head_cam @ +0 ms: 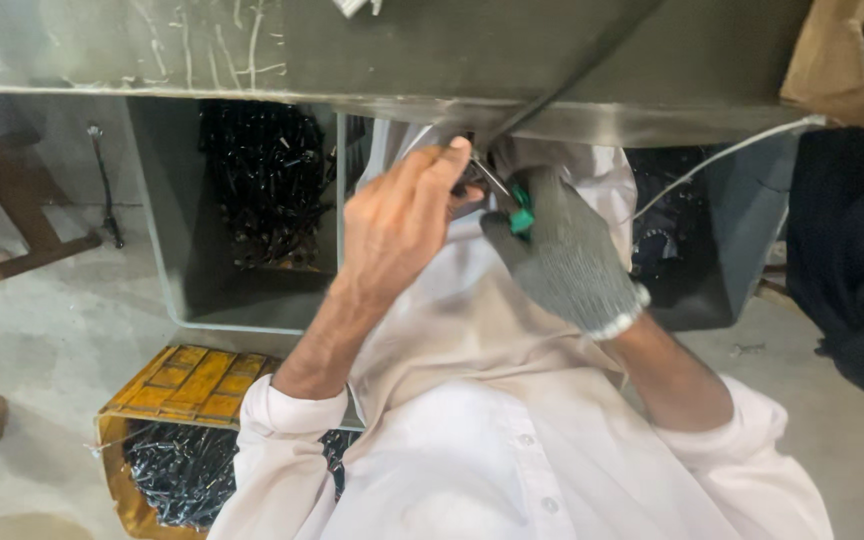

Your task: The person repeatedly crimps black wire connectors using pliers at a workbench. They pick up a connector, position it on a wire, and squeeze it with pliers, then place the finished piece on the table. The process is repeated multiple times.

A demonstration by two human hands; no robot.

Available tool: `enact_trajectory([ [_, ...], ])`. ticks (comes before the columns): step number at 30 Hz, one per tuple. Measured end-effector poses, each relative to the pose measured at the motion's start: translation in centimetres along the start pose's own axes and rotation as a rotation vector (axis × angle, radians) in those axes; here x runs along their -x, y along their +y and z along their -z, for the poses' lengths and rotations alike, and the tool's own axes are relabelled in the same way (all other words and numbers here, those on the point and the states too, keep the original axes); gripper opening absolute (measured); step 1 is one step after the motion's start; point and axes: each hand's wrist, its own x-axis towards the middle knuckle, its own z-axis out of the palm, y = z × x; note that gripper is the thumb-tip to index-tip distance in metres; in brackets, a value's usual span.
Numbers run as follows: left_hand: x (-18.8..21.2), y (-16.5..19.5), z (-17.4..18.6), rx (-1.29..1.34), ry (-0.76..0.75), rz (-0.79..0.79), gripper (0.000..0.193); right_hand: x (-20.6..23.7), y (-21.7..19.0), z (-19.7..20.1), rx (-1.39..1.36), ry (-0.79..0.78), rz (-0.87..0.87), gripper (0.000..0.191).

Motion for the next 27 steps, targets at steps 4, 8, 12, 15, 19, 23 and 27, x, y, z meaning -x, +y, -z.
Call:
enact_trajectory([
  [4, -0.1, -0.4, 0.5, 0.057, -0.014, 0.031, 0.047, -0.4, 0.1, 0.0, -0.076, -0.025, 0.015, 0.04],
  [8, -0.3, -0.5, 0.3, 0.01, -0.023, -0.007, 0.046, -0.6, 0.0, 0.0, -0.071, -0.007, 0.029, 0.044],
  [12, -0.9, -0.4, 0.6, 0.085, -0.091, 0.115, 0.048, -1.6, 0.1, -0.9, -0.208, -0.021, 0.098, 0.037],
  [15, -1.0, -0.3, 1.6, 0.25, -0.131, 0.138, 0.046, -2.0, 1.0, -1.0, -0.144, 0.017, 0.228, 0.036],
  [19, -0.1, 0.0, 2.7, 1.016, -0.31, 0.382, 0.043, -1.8, 2.8, 0.6, -0.059, -0.004, 0.338, 0.043],
  [23, 0.5, 0.6, 2.3, 1.282, -0.327, 0.553, 0.041, -2.5, 2.8, 2.0, 0.126, -0.111, 0.276, 0.036],
  [27, 0.0, 1.7, 2.3, 0.936, -0.137, 0.425, 0.038, -1.7, 1.5, 2.1, 0.161, 0.052, 0.421, 0.044],
])
